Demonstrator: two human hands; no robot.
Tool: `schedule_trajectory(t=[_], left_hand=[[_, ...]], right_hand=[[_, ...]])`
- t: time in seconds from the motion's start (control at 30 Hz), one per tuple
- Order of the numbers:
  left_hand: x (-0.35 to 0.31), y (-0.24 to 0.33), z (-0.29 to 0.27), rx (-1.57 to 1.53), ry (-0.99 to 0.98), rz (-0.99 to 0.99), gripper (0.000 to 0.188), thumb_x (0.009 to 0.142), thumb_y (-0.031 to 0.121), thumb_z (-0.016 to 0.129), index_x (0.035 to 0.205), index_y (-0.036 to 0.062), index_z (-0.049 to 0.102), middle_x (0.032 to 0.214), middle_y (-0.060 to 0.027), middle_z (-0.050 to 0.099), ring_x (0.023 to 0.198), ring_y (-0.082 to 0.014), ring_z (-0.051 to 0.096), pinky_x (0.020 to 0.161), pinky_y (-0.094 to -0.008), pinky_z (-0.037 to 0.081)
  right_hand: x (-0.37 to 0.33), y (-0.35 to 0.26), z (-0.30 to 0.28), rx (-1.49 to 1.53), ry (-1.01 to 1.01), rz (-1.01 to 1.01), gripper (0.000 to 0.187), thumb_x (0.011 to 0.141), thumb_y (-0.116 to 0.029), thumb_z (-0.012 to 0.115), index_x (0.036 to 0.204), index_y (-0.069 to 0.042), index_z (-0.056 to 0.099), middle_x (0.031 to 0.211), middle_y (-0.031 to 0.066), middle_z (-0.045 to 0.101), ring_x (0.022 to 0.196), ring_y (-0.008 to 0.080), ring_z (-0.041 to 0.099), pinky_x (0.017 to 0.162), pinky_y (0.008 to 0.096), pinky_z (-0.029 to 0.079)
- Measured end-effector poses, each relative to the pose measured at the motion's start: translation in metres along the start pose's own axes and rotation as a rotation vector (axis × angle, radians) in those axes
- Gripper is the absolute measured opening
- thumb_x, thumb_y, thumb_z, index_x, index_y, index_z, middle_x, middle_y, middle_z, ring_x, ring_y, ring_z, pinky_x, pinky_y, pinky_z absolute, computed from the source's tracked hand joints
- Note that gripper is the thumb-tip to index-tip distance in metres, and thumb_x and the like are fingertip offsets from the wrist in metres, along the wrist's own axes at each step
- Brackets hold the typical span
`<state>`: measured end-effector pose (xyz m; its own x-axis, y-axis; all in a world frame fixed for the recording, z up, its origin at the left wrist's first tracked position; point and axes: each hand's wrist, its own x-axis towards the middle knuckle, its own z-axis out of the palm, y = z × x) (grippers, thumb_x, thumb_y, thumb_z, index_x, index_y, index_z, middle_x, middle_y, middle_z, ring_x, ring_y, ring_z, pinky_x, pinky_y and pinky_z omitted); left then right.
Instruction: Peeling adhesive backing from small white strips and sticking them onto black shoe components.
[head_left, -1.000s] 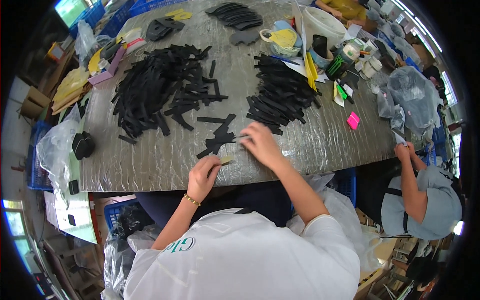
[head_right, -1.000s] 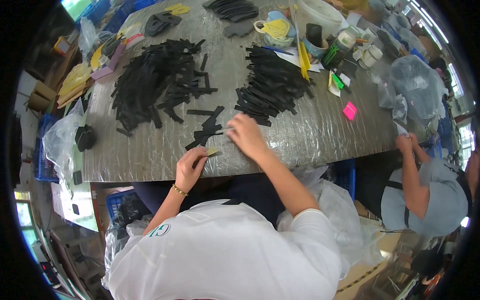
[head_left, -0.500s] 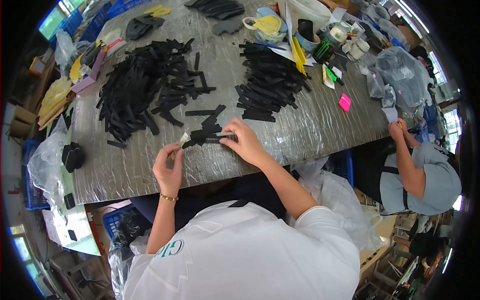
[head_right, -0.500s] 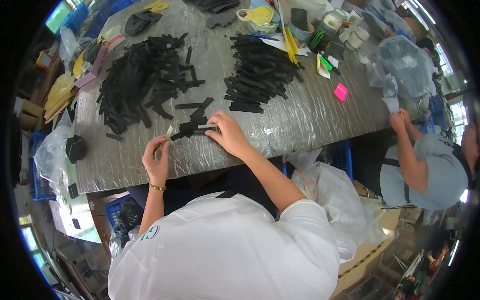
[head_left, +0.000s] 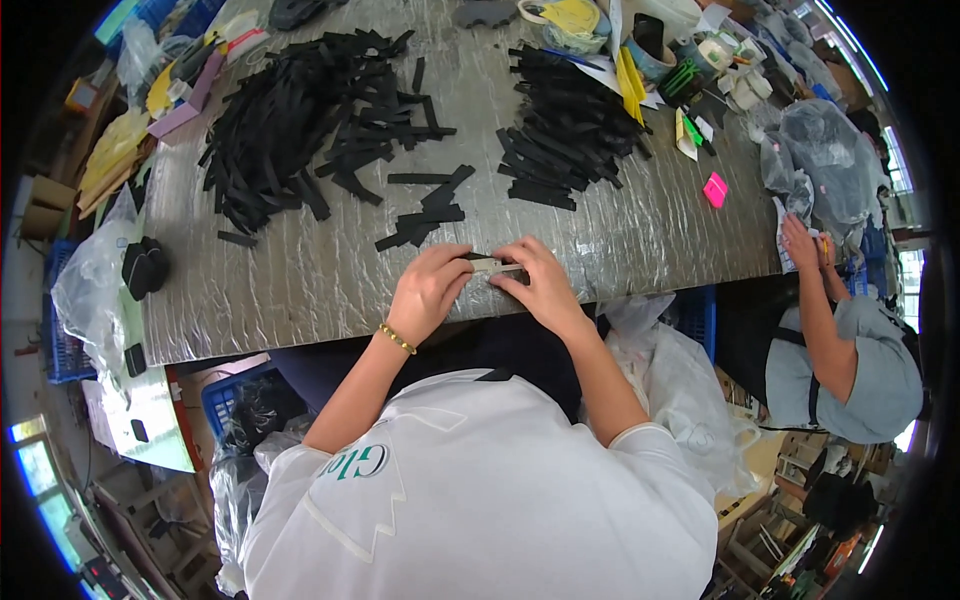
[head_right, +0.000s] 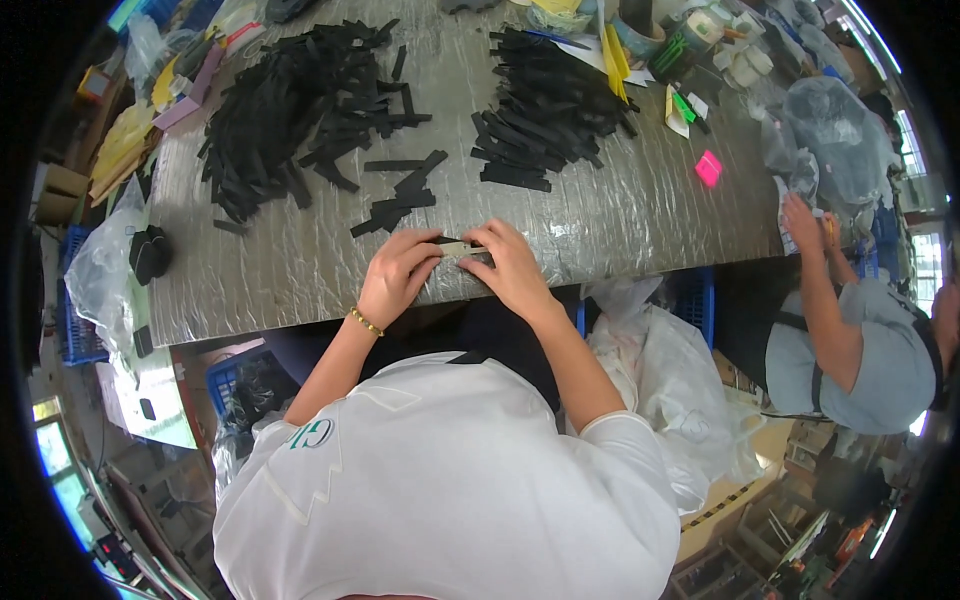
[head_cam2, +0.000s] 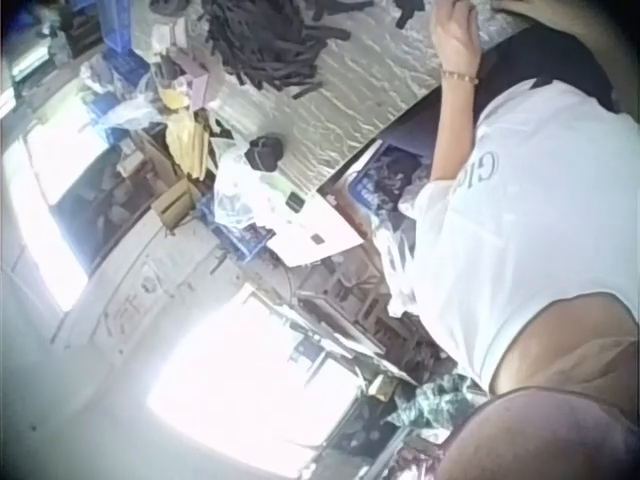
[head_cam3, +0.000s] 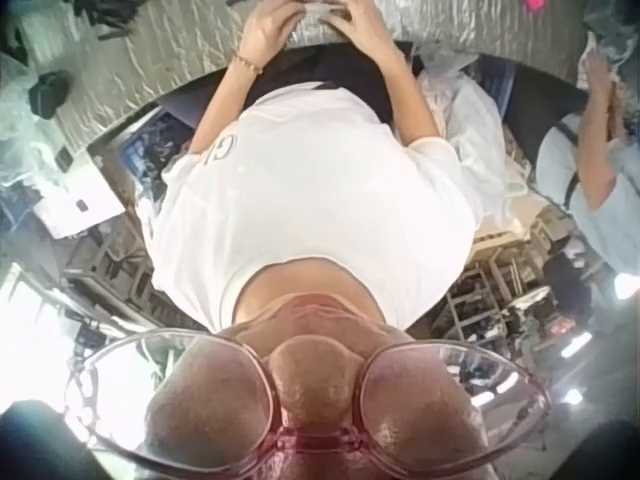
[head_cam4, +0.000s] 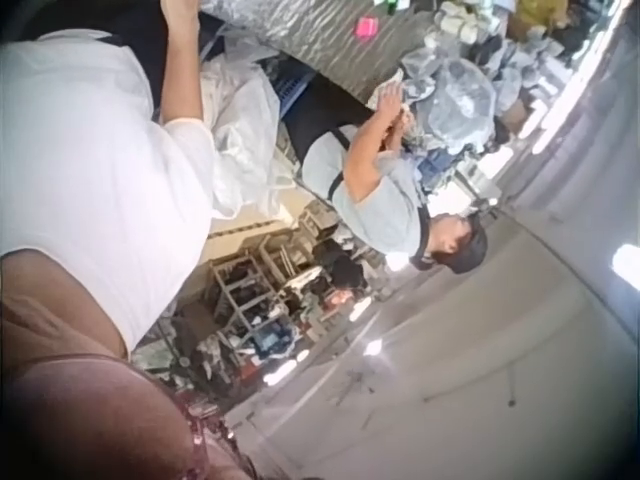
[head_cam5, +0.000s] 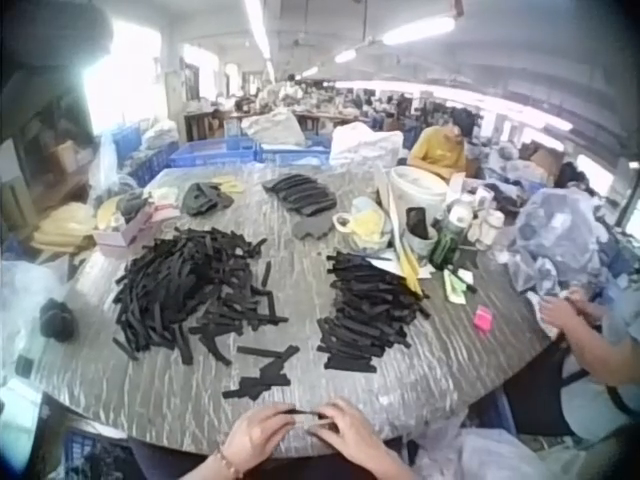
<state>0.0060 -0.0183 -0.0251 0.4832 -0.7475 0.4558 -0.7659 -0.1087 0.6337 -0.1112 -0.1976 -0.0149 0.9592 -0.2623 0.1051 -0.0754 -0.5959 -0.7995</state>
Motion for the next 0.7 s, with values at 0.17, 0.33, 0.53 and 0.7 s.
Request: schedule_trajectory(t=[0.17, 0.33, 0.53, 0.7], left_hand=[[-0.003, 0.0, 0.004, -0.032, -0.045, -0.006, 0.013, 0.083, 0.003, 0.07, 0.096, 0.0022, 0.068, 0.102, -0.0098, 0.067, 0.095, -0.0315, 0.063, 0.084, -0.0421, 0.051], [-0.007, 0.01, 0.005, 0.095, -0.05, 0.009, 0.023, 0.078, 0.0, 0.07, 0.1, 0.004, 0.07, 0.099, -0.0094, 0.065, 0.092, -0.0293, 0.063, 0.082, -0.0397, 0.053], [-0.012, 0.014, 0.008, 0.112, -0.035, -0.014, 0.027, 0.076, -0.001, 0.067, 0.103, 0.0042, 0.07, 0.1, -0.0092, 0.065, 0.093, -0.0287, 0.064, 0.08, -0.0389, 0.054], [-0.011, 0.013, 0.01, 0.118, -0.032, -0.001, 0.029, 0.075, -0.002, 0.065, 0.103, 0.0037, 0.07, 0.1, -0.0089, 0.065, 0.093, -0.0285, 0.064, 0.08, -0.0383, 0.055]], right_hand=[[-0.004, 0.011, 0.005, 0.002, 0.034, -0.05, 0.021, 0.084, -0.005, 0.071, 0.105, -0.002, 0.067, 0.1, 0.0107, 0.058, 0.095, 0.0298, 0.061, 0.08, 0.0372, 0.049], [-0.011, 0.004, 0.016, -0.144, 0.201, -0.078, 0.021, 0.083, -0.006, 0.073, 0.102, -0.003, 0.065, 0.097, 0.0125, 0.057, 0.094, 0.034, 0.059, 0.082, 0.0424, 0.047], [-0.024, -0.004, 0.034, -0.251, 0.353, 0.055, 0.018, 0.086, -0.008, 0.073, 0.099, 0.001, 0.065, 0.094, 0.0132, 0.059, 0.087, 0.0338, 0.061, 0.077, 0.0414, 0.048], [-0.026, -0.001, 0.038, -0.169, 0.384, 0.08, 0.017, 0.087, -0.01, 0.073, 0.098, -0.002, 0.064, 0.092, 0.0131, 0.058, 0.086, 0.0356, 0.059, 0.076, 0.0441, 0.046]])
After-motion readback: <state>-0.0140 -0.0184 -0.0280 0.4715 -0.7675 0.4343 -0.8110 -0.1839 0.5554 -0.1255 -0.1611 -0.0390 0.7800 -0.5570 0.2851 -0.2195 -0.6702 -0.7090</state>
